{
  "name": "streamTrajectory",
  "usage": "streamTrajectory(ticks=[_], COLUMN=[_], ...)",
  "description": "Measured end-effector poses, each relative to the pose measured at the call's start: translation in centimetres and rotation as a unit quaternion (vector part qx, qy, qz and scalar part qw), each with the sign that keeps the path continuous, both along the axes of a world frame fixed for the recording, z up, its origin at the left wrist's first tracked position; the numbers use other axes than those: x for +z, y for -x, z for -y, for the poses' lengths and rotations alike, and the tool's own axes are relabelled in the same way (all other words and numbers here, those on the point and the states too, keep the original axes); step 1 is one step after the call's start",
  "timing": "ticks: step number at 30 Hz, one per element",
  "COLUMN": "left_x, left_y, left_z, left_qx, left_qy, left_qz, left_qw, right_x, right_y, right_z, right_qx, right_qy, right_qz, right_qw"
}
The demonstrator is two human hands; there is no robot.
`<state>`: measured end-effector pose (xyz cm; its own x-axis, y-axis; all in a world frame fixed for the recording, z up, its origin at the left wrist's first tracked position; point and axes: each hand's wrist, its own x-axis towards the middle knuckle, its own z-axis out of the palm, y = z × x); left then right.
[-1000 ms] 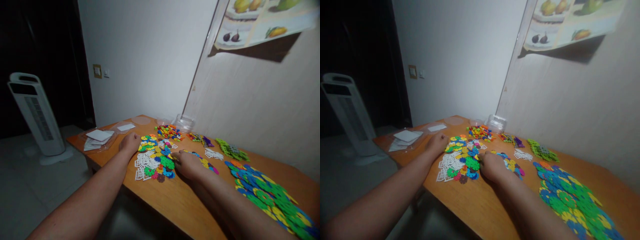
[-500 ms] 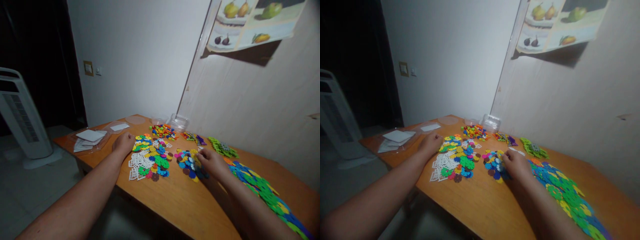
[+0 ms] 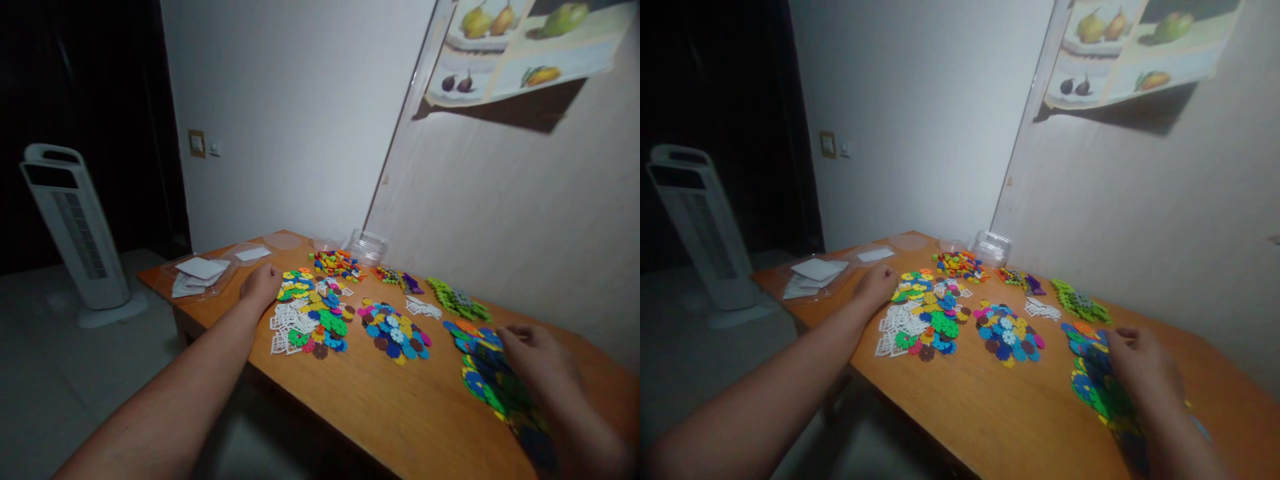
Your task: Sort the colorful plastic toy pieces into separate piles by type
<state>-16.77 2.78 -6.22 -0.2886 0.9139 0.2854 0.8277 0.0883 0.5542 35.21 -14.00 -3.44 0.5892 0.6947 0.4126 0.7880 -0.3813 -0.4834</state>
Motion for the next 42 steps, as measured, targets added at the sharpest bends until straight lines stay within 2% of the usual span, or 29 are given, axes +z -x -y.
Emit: streamTrajectory(ticks=[1,2,4,5,8,11,14,18,24,29,35,42], left_x=[0.0,0.0,0.1,0.1,0.1,-0.1,-0.2,0.0,0.0,-0.1,0.3,0.6], left_y=[0.0,0.0,-0.1,-0.1,-0.2,-0.1,-0.1,-0.2,-0.1,0.0,-0.1,-0.1], left_z=[0.0,0.0,0.1,0.2,0.2,0.1,0.1,0.3,0.4,0.3,0.4,0.5], left_qx=[0.0,0.0,0.002,0.003,0.002,-0.003,-0.005,-0.021,-0.037,-0.047,-0.052,-0.053], left_qy=[-0.002,-0.003,-0.003,-0.001,0.004,0.003,0.002,0.0,0.001,-0.005,0.005,0.01], left_qz=[0.003,0.006,0.01,0.011,0.009,0.007,0.005,0.0,-0.002,-0.012,-0.02,-0.006], left_qw=[1.0,1.0,1.0,1.0,1.0,1.0,1.0,1.0,0.999,0.999,0.998,0.998], right_x=[0.3,0.5,0.8,0.8,0.6,0.3,0.5,0.5,-0.3,-0.7,-0.6,0.4], right_y=[1.8,3.9,8.8,11.4,18.1,22.6,25.1,26.2,25.3,24.4,24.9,25.4], right_z=[-0.3,-0.6,-1.3,-1.6,-2.1,-2.4,-2.6,-3.1,-3.4,-3.2,-3.3,-2.5], right_qx=[0.005,0.04,0.162,0.233,0.374,0.435,0.463,0.444,0.446,0.409,0.357,0.414], right_qy=[0.005,0.008,0.013,0.029,0.082,0.109,0.137,0.159,0.14,0.136,0.15,0.184], right_qz=[0.005,0.008,0.003,-0.004,0.011,0.05,0.091,0.116,0.123,0.132,0.162,0.132], right_qw=[1.0,0.999,0.987,0.972,0.924,0.893,0.871,0.874,0.875,0.893,0.908,0.882])
